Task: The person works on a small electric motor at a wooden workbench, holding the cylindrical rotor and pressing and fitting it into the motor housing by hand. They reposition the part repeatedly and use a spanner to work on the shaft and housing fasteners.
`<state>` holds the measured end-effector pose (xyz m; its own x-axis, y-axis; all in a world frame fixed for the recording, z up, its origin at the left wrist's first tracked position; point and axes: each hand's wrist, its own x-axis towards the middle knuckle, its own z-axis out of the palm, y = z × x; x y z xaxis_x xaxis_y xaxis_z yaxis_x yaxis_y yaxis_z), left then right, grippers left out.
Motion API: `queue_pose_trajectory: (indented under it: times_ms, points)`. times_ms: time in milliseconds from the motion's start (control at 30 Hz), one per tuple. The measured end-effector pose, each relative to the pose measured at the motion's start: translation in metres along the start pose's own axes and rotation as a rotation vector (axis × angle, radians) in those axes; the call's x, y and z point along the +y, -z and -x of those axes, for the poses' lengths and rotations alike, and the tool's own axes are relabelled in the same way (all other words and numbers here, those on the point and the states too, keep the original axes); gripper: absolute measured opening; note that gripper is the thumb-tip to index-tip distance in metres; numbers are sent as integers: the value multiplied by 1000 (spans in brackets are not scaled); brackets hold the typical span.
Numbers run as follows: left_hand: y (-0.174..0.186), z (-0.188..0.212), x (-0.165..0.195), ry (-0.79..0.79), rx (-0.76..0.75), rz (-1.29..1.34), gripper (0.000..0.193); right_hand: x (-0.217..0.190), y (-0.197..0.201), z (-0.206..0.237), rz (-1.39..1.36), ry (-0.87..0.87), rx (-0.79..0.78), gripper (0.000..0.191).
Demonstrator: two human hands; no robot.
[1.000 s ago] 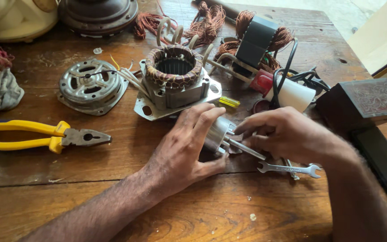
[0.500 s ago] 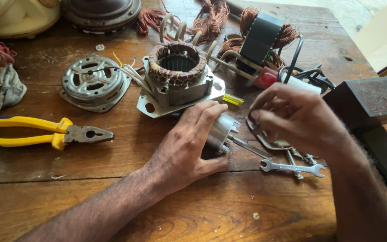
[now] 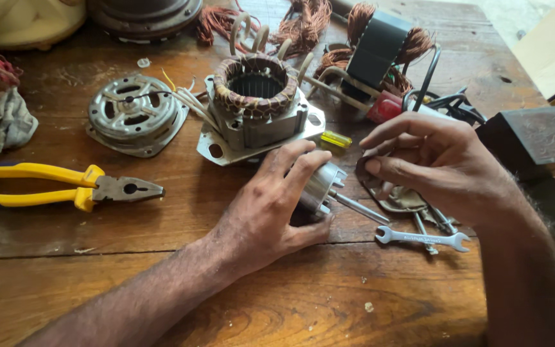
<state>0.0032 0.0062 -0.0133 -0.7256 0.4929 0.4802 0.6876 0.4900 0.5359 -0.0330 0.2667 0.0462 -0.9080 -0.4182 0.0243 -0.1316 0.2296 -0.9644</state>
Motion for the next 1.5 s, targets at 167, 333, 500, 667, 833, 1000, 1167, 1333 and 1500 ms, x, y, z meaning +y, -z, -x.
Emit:
queue_pose_trajectory:
  times_ms: [167,333,500,667,833,1000,1167,1333,1500]
  points:
    - [1,1,0,-36,36,-4,83,6,3,-1,-60,-13,-45,24]
    - [2,0,1,-34,20,-8,85,9,3,-2,-23,81,-69,15]
    - [3,0,1,-20,12,5,84,-4,-5,0,180,-81,34,31]
    - [3,0,2,-21,13,15,83,-14,-14,-4,272,-81,41,35]
    - [4,1,1,-28,17,14,84,-13,-13,-3,204,-48,20,33]
    - [3,1,1,-30,18,17,85,-8,-11,0,169,18,-16,34]
    - [4,1,1,-30,19,20,85,-5,-6,1,141,10,-17,43]
    - [3,0,2,-28,22,19,84,0,-3,0,210,-80,45,33]
    - [4,1,1,-28,15,1,85,4,-3,0,-57,-75,113,27]
